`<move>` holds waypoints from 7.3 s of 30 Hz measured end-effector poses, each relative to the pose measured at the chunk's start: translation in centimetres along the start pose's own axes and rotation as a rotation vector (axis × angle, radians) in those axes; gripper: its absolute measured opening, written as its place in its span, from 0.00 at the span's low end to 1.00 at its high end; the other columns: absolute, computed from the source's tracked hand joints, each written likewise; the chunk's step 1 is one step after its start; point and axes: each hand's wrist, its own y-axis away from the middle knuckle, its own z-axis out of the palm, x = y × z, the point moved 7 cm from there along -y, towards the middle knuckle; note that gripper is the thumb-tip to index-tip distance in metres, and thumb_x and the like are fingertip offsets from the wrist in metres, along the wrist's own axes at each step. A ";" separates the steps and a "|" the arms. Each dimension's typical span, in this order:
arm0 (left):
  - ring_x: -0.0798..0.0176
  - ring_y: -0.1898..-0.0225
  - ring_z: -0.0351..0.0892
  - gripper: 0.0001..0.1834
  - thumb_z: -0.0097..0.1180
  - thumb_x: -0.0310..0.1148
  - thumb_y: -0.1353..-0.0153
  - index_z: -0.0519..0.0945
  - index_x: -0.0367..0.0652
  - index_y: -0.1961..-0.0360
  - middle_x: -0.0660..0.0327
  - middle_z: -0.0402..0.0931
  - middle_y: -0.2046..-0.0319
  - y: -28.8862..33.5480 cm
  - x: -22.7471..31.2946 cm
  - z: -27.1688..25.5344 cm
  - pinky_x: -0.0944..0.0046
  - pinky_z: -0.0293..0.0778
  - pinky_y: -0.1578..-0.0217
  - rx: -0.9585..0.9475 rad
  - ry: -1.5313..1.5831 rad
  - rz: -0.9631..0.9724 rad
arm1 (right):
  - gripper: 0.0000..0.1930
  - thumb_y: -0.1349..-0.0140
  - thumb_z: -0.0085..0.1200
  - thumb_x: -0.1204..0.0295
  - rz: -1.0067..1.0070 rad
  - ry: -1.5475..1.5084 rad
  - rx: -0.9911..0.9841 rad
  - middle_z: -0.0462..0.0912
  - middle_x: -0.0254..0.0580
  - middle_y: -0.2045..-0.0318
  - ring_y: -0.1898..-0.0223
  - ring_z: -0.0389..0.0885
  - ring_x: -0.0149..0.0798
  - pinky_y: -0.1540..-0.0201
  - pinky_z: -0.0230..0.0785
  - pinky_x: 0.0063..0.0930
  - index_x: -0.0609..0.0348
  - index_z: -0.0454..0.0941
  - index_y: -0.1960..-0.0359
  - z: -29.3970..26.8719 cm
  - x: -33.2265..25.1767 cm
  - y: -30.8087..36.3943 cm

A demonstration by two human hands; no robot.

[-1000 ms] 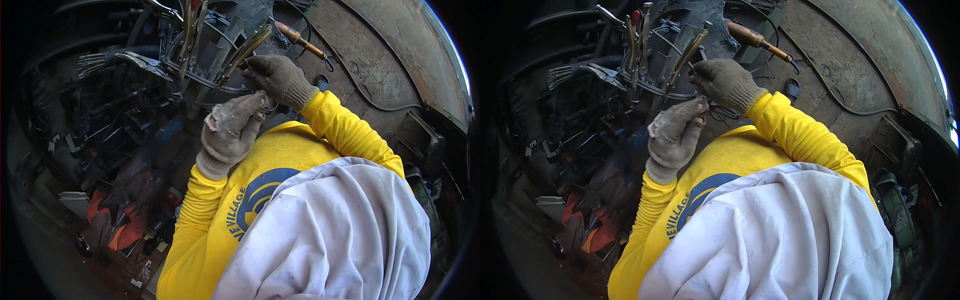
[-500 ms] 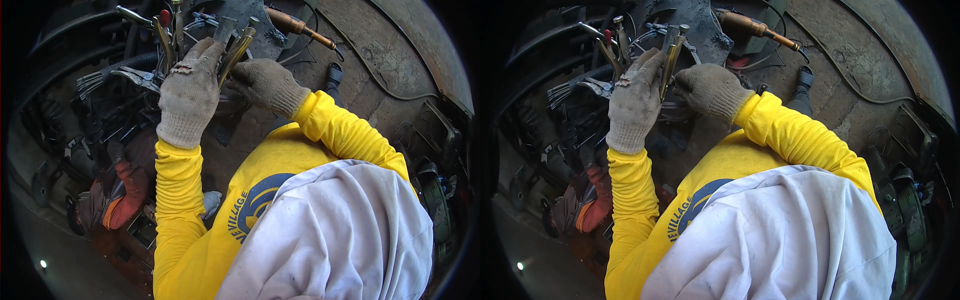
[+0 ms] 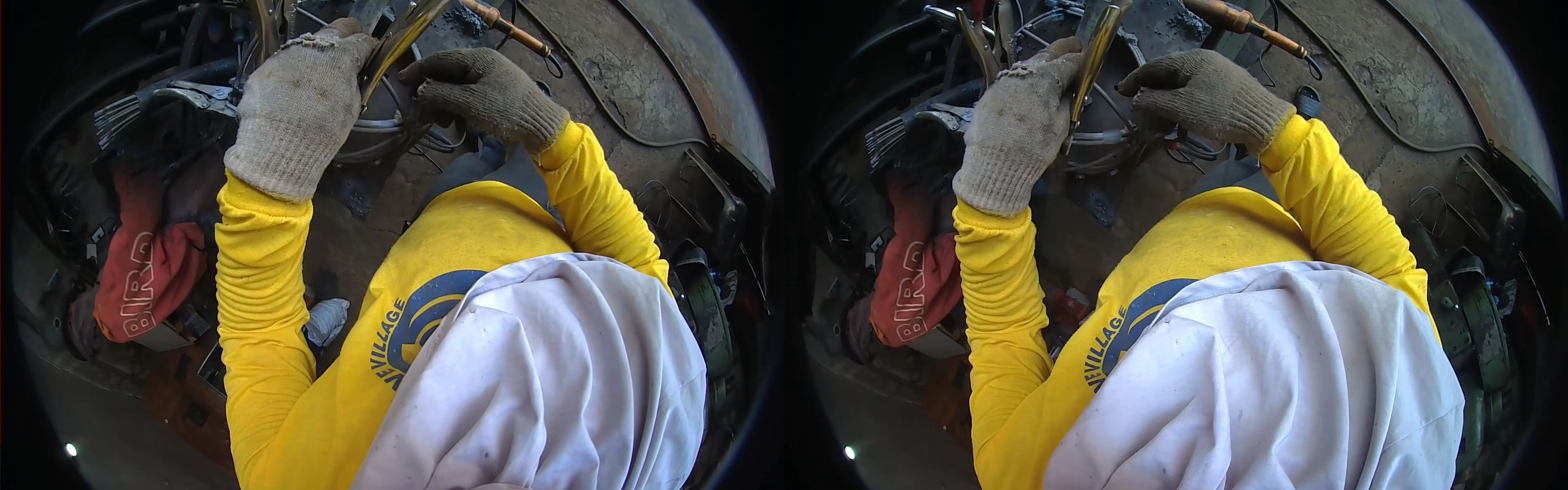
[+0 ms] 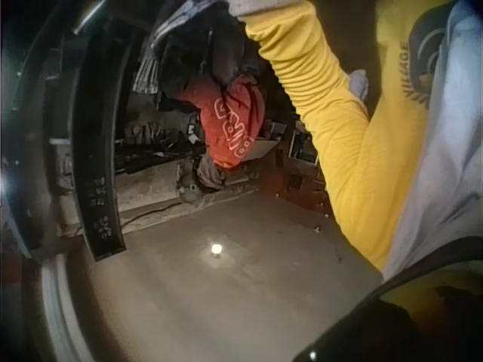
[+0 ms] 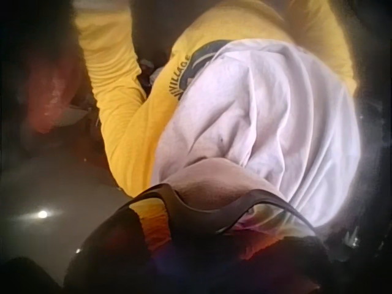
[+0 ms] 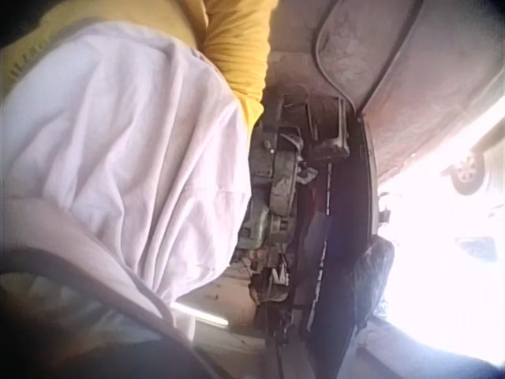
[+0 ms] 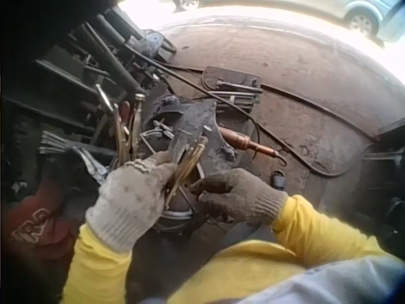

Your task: The person uses an angle grinder to smooth edges on a metal frame assembly held by several locking pliers. The person then adjusts a small metal component within the frame by hand and with a hammer before continuing to grind different sections of the metal structure.

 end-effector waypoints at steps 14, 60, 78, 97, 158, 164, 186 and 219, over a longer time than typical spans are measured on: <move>0.57 0.66 0.77 0.08 0.55 0.29 0.42 0.80 0.46 0.61 0.60 0.75 0.72 1.0 1.5 -1.0 0.56 0.75 0.64 0.420 -0.342 0.228 | 0.19 0.35 0.61 0.58 0.040 0.297 -0.009 0.88 0.48 0.59 0.61 0.87 0.42 0.53 0.79 0.34 0.59 0.85 0.50 2.6 0.4 -0.7; 0.53 0.62 0.81 0.09 0.58 0.28 0.43 0.81 0.43 0.60 0.57 0.80 0.67 -0.4 1.3 -0.6 0.58 0.78 0.58 0.269 -0.321 0.209 | 0.16 0.31 0.55 0.63 -0.120 0.455 0.124 0.86 0.42 0.72 0.73 0.82 0.33 0.67 0.75 0.29 0.65 0.84 0.57 2.4 -2.8 0.3; 0.52 0.60 0.83 0.08 0.58 0.28 0.41 0.81 0.41 0.60 0.54 0.82 0.66 -1.7 1.2 -0.3 0.59 0.80 0.56 0.050 -0.425 0.129 | 0.15 0.32 0.56 0.62 -0.154 0.397 0.241 0.85 0.44 0.70 0.70 0.82 0.39 0.64 0.74 0.33 0.64 0.84 0.60 2.8 -1.5 0.6; 0.52 0.52 0.83 0.18 0.55 0.27 0.39 0.81 0.43 0.48 0.55 0.84 0.53 -3.2 -0.5 2.2 0.57 0.79 0.50 0.005 -0.349 0.230 | 0.15 0.27 0.51 0.67 0.020 -0.358 0.599 0.83 0.35 0.72 0.81 0.73 0.23 0.79 0.65 0.17 0.61 0.80 0.44 -3.5 4.8 8.8; 0.46 0.52 0.84 0.14 0.56 0.26 0.41 0.84 0.37 0.54 0.46 0.83 0.51 -0.8 1.0 -0.5 0.56 0.79 0.51 -0.076 -0.175 0.037 | 0.16 0.34 0.58 0.58 0.001 -0.137 0.180 0.88 0.48 0.60 0.61 0.87 0.44 0.54 0.78 0.35 0.54 0.86 0.52 1.4 1.1 -0.2; 0.45 0.52 0.84 0.14 0.56 0.28 0.39 0.84 0.36 0.54 0.49 0.83 0.50 -0.9 0.3 0.1 0.55 0.79 0.50 -0.175 -0.217 0.006 | 0.15 0.27 0.52 0.66 0.045 -0.533 0.316 0.78 0.31 0.76 0.82 0.69 0.22 0.80 0.60 0.17 0.61 0.80 0.46 -4.7 3.7 2.9; 0.49 0.53 0.85 0.16 0.53 0.28 0.35 0.82 0.40 0.47 0.50 0.84 0.54 -0.1 -1.2 0.6 0.55 0.79 0.47 -0.123 -0.310 0.033 | 0.15 0.35 0.62 0.67 -0.061 -0.152 0.306 0.89 0.42 0.62 0.68 0.85 0.31 0.62 0.78 0.23 0.63 0.85 0.51 1.3 -0.4 3.4; 0.49 0.59 0.84 0.15 0.57 0.29 0.39 0.82 0.40 0.51 0.51 0.83 0.62 2.0 -1.0 -0.6 0.55 0.80 0.54 -0.024 -0.360 0.191 | 0.37 0.39 0.56 0.44 0.989 0.607 0.489 0.70 0.55 0.33 0.31 0.68 0.54 0.29 0.60 0.44 0.45 0.68 0.30 1.0 24.0 15.5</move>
